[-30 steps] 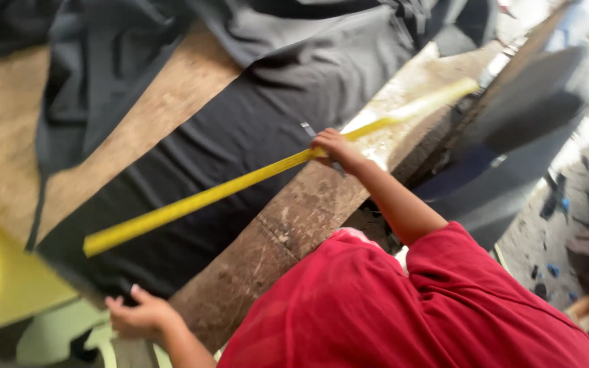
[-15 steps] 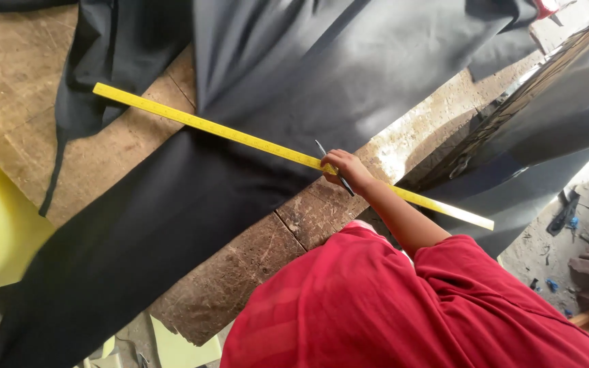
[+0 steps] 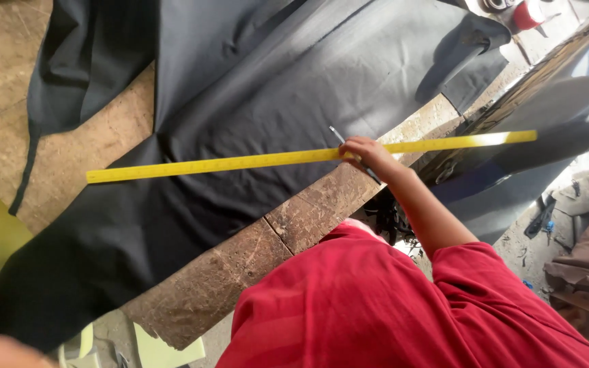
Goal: Measuring, marking, and cutting black fabric on a workbench for upholstery.
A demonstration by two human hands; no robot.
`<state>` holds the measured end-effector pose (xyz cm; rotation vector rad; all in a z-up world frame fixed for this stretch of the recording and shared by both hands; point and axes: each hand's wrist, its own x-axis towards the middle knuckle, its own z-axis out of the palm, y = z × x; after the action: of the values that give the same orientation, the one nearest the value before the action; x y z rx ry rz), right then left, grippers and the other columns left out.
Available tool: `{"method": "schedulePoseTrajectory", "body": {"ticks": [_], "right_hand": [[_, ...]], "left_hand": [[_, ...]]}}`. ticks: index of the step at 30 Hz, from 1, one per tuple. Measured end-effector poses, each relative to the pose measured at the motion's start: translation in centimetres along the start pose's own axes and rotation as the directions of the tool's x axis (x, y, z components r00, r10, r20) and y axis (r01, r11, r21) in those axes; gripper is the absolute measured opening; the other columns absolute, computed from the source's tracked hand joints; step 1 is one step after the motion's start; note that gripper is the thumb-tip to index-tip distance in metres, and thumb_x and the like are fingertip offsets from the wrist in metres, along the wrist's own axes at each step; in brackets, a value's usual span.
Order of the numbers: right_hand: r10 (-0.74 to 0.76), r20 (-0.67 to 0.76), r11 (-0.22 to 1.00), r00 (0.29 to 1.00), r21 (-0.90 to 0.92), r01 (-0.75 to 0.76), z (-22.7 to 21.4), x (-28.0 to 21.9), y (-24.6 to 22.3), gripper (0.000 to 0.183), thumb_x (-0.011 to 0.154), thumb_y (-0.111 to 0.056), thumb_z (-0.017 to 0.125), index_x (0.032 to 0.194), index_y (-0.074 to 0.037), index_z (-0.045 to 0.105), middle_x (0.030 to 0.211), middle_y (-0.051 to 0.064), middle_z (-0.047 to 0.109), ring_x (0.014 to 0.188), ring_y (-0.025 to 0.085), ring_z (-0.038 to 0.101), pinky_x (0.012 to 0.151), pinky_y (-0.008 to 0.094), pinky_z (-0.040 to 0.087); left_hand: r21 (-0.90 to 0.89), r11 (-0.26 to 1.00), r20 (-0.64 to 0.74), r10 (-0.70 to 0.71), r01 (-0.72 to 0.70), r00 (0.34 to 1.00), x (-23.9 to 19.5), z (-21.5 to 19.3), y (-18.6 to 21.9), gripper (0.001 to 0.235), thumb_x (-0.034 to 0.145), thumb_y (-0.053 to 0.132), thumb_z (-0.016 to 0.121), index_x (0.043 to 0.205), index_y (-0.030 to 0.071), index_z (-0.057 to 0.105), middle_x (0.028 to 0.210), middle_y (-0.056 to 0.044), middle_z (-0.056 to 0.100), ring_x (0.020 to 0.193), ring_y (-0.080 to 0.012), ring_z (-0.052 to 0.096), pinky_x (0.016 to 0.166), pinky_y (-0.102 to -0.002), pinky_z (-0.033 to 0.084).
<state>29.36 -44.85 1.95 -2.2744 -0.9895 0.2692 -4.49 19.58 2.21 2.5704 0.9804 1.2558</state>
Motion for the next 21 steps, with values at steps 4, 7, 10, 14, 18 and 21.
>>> {"method": "schedulePoseTrajectory", "body": {"ticks": [4,7,10,14,18,21], "right_hand": [[-0.067,0.013,0.996,0.998,0.056,0.066,-4.3,2.9,0.6,0.005,0.100,-0.012,0.065,0.104,-0.011,0.063,0.099,0.016,0.063,0.095,0.045,0.064,0.089,0.052,0.052],[-0.150,0.016,0.987,0.988,0.057,0.149,-7.4,6.0,2.1,0.003,0.105,-0.010,0.062,0.106,-0.009,0.065,0.101,0.017,0.063,0.099,0.043,0.063,0.093,0.047,0.051],[-0.321,0.072,0.946,0.944,-0.017,0.323,-8.3,8.9,6.2,0.005,0.103,-0.011,0.067,0.108,-0.011,0.068,0.105,0.016,0.067,0.096,0.041,0.065,0.103,0.046,0.051],[-0.389,0.175,0.921,0.904,0.074,0.382,-7.5,9.5,12.8,0.008,0.098,-0.008,0.068,0.106,-0.008,0.068,0.103,0.016,0.069,0.094,0.041,0.067,0.091,0.048,0.054],[-0.393,0.215,0.919,0.894,0.078,0.386,-9.1,7.7,19.4,0.016,0.091,-0.007,0.075,0.106,-0.005,0.067,0.102,0.020,0.069,0.091,0.042,0.068,0.085,0.049,0.057],[-0.380,0.151,0.921,0.913,-0.036,0.389,-13.3,6.2,28.0,0.027,0.090,-0.017,0.081,0.111,-0.005,0.069,0.104,0.021,0.069,0.101,0.043,0.068,0.091,0.050,0.055]], "left_hand": [[0.090,0.995,0.002,0.034,-0.034,0.999,-5.2,3.6,9.9,0.033,0.092,-0.021,0.084,0.119,-0.020,0.066,0.113,-0.042,0.060,0.113,-0.0625,0.052,0.105,-0.064,0.027],[-0.063,0.980,-0.067,-0.192,0.188,0.979,-11.1,8.3,18.7,0.040,0.088,0.003,0.086,0.123,-0.003,0.066,0.123,-0.028,0.060,0.121,-0.0499,0.051,0.109,-0.060,0.028],[-0.150,0.916,-0.027,-0.379,0.371,0.925,-16.8,12.1,25.8,0.057,0.087,0.014,0.086,0.136,0.007,0.058,0.136,-0.021,0.055,0.129,-0.0439,0.048,0.113,-0.057,0.031],[0.018,0.914,0.232,-0.398,0.405,0.888,-21.5,15.4,33.0,0.091,0.084,0.038,0.088,0.155,0.010,0.038,0.156,-0.025,0.033,0.146,-0.0468,0.031,0.117,-0.065,0.028],[0.165,0.888,0.330,-0.460,0.429,0.824,-24.8,18.8,36.0,0.112,0.077,0.049,0.094,0.161,0.012,0.028,0.165,-0.022,0.016,0.153,-0.0444,0.021,0.115,-0.073,0.028],[0.287,0.895,0.274,-0.419,0.342,0.866,-24.0,18.6,38.6,0.096,0.079,0.045,0.094,0.151,0.006,0.043,0.161,-0.025,0.025,0.149,-0.0473,0.029,0.105,-0.078,0.036]]}}
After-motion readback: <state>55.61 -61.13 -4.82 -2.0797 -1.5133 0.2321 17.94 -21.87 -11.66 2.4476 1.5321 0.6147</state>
